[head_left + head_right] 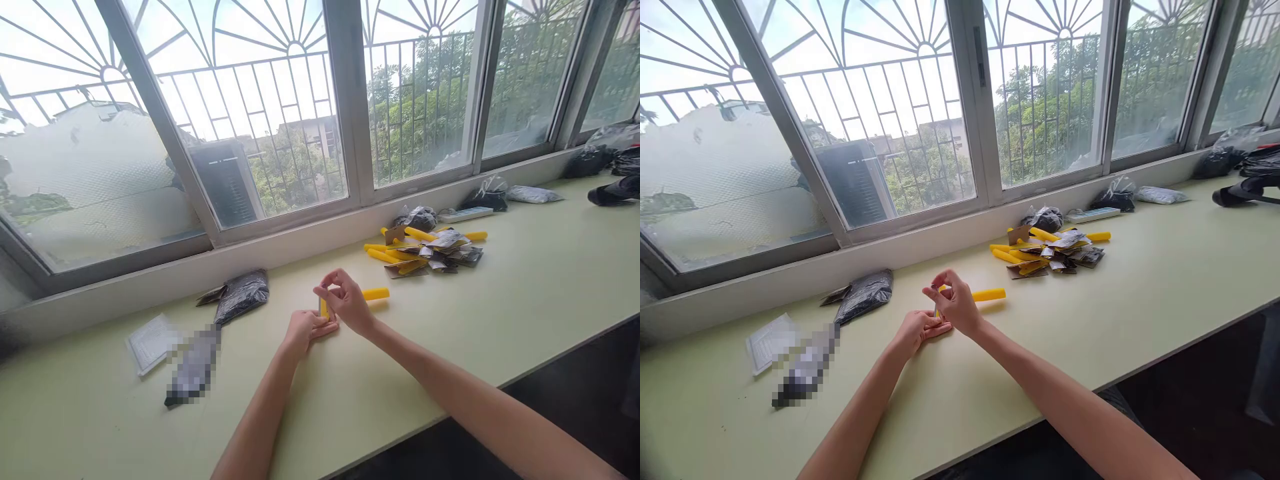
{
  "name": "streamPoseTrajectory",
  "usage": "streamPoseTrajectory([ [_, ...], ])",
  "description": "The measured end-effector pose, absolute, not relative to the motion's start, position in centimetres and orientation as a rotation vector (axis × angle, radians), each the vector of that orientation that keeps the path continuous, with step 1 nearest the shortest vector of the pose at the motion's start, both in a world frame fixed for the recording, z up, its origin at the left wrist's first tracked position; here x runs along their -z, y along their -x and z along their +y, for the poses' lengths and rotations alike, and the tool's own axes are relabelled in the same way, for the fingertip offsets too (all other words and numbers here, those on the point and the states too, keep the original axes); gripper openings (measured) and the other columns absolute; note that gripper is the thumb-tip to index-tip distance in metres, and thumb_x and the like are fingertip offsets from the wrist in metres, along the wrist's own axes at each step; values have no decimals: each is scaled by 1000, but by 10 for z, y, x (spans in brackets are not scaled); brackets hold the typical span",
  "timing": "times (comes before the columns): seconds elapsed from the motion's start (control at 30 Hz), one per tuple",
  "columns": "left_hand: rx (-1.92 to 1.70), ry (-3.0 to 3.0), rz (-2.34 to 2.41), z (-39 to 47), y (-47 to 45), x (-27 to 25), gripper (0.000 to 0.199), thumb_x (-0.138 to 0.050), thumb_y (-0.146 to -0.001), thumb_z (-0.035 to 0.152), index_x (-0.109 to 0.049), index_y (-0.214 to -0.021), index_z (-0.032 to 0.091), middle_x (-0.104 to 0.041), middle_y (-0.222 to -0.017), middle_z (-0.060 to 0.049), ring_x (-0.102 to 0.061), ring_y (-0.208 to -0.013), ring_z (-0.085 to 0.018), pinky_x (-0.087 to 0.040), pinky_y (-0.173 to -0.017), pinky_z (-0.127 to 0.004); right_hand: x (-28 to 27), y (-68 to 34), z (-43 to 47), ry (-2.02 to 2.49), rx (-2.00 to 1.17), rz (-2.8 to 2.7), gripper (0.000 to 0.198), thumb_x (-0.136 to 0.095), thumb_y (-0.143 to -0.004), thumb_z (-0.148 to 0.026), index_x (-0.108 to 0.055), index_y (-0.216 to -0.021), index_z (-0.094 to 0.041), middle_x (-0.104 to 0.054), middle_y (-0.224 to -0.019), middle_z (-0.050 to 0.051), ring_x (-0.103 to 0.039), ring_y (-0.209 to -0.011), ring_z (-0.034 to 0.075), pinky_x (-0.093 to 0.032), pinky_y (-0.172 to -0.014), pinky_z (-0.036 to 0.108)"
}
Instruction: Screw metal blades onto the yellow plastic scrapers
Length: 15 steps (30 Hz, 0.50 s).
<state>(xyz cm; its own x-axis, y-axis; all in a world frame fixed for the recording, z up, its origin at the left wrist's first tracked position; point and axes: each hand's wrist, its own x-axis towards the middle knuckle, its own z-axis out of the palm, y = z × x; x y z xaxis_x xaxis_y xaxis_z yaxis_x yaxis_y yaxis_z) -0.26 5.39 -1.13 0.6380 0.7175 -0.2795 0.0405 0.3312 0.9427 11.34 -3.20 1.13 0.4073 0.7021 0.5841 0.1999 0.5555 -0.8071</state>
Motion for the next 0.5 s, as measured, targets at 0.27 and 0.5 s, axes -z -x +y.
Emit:
streamPoseTrajectory([
  [0.27,-517,-1166,779,53,2,8,24,-68,-66,-7,-56,-68,14,-71,-72,-12,-77,-90,-34,-61,-91,-37,-8,-109,-30,970,-294,-1170,35,-71,-86,-50,-49,-84,-22,-61,-88,0,-44,-47,5,-35,-43,22],
  [0.5,-525,-1152,780,52,2,8,24,-63,-70,-8,-54,-64,14,-72,-74,-15,-77,-88,-33,-60,-95,-39,-10,-114,-36,994,-231,-1353,27,-52,-99,-47,-62,-98,-22,-61,-91,2,-50,-56,8,-42,-51,24],
])
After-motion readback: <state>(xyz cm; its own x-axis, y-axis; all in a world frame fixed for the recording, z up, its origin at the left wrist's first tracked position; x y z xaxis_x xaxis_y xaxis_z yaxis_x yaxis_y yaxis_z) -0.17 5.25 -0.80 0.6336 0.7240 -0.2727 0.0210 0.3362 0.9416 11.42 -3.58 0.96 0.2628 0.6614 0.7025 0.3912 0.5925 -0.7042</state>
